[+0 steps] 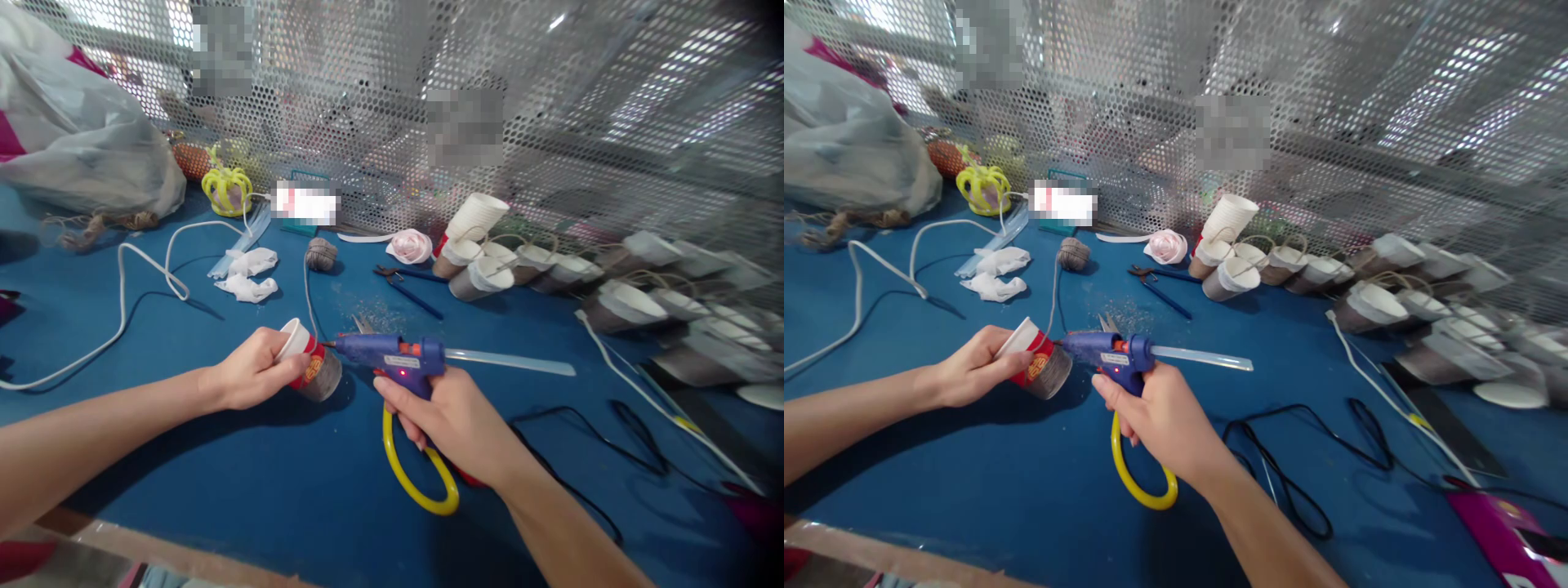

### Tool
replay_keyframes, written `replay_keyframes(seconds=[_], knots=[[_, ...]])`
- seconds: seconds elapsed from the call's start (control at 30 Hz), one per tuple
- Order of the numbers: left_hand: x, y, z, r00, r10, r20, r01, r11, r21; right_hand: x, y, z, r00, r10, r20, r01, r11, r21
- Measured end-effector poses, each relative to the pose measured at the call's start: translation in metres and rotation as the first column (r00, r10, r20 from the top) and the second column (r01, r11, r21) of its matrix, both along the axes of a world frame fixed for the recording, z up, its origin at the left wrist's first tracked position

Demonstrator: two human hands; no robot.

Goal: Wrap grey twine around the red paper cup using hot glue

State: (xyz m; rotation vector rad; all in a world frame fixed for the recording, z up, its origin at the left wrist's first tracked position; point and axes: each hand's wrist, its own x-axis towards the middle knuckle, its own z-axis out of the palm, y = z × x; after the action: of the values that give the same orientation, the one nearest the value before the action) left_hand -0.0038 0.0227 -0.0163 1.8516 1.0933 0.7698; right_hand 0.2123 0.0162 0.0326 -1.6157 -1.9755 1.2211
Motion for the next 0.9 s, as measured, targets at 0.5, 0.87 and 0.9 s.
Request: replay_keyframes(seconds=[0.5, 0.87, 0.9], knots=[[-0.002, -0.007, 0.011, 0.998, -0.066, 0.001, 0.064, 0.97, 0.236, 0.044, 0.076, -0.025, 0.891, -0.427, -0.153, 0.442, 0.893, 0.088], [-0.002, -0.011, 0.021, 0.987, -0.158, -0.035, 0.158, 0.891, 0.426, 0.052, 0.076, -0.025, 0.899, -0.432, -0.073, 0.436, 0.866, 0.245], [-0.002, -0.011, 0.021, 0.987, -0.158, -0.042, 0.16, 0.89, 0.426, 0.047, 0.073, -0.019, 0.913, -0.4, -0.086, 0.408, 0.876, 0.258]])
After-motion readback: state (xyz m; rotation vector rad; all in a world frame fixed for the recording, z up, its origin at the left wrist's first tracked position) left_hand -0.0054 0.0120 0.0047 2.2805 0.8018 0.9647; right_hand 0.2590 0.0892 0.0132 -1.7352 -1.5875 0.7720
